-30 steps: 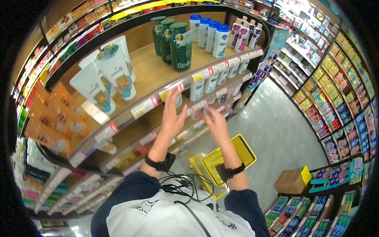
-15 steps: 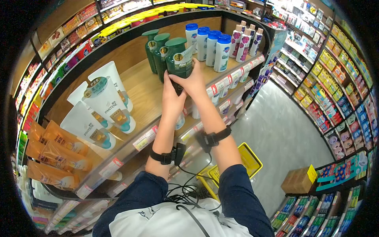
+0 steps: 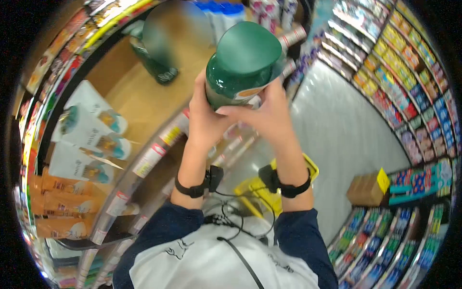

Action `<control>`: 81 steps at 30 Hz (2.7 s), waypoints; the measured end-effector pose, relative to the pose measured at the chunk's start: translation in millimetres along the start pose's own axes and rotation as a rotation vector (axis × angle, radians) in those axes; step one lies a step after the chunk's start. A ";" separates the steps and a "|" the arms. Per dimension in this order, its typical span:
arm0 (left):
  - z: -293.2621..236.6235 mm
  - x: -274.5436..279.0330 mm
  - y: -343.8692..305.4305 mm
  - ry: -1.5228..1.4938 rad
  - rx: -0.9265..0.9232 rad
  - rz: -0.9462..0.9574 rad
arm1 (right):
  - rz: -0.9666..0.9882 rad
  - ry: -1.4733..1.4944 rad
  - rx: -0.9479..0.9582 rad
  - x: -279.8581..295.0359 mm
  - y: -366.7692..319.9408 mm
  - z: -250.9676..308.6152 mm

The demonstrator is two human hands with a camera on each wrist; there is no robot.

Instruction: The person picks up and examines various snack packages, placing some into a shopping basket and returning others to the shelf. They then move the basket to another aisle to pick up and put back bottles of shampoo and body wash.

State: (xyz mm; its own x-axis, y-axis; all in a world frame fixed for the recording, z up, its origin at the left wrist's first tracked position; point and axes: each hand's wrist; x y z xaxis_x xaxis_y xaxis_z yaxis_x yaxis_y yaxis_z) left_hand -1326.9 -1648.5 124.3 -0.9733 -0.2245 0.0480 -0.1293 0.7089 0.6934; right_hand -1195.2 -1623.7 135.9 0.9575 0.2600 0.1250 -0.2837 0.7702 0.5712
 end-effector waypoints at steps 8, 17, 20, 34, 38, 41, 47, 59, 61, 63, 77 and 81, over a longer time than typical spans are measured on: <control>115.9 -92.9 -114.4 -0.071 0.226 0.609 | -0.042 -0.158 -0.412 131.5 -132.3 -47.3; 211.9 -134.5 -265.8 -0.258 0.447 0.937 | 0.342 -0.781 -0.693 140.0 -261.6 -147.5; 224.3 -131.9 -296.6 -0.206 0.445 0.867 | 0.411 -0.564 -0.771 136.7 -260.7 -154.8; 243.8 -146.6 -352.9 0.204 0.924 0.639 | 0.773 -0.692 -0.525 108.0 -261.8 -229.9; 236.6 -170.5 -356.6 0.082 0.993 0.670 | 0.642 -0.819 -0.617 122.0 -290.5 -244.6; 260.3 -190.9 -389.4 -0.120 0.926 0.672 | 0.533 -0.940 -0.744 131.2 -323.4 -277.0; 265.9 -179.6 -379.0 0.148 1.098 1.256 | 0.376 -0.975 -1.018 146.3 -376.7 -349.9; 294.7 -121.5 -420.1 0.403 0.758 1.221 | 0.598 -0.655 -1.608 98.4 -434.0 -528.1; 294.0 -120.6 -421.4 0.374 0.764 1.195 | 0.588 -0.583 -1.698 94.9 -429.4 -533.5; 290.7 -124.2 -419.0 0.374 0.795 1.196 | 0.620 -0.652 -1.669 89.8 -432.1 -538.4; 283.4 -122.3 -423.8 0.379 0.715 1.192 | 0.225 -0.527 -1.400 99.5 -452.0 -501.1; 262.8 -116.3 -389.5 0.084 1.086 1.065 | 0.348 -0.550 -1.340 119.0 -448.0 -456.7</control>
State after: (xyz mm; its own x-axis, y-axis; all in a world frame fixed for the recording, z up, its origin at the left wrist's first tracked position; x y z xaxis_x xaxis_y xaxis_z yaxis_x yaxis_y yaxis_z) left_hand -1213.2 -1722.7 -340.4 -0.6921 0.6828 0.2342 0.4946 0.6849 -0.5351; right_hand -978.1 -1671.9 -475.6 0.6459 0.5268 0.5526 -0.0398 0.7460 -0.6647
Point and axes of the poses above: each hand's wrist, its own y-axis towards the middle knuckle, its own x-axis out of the back of the hand, z = x × y, and after that the axes turned 11 degrees about -y, right-handed
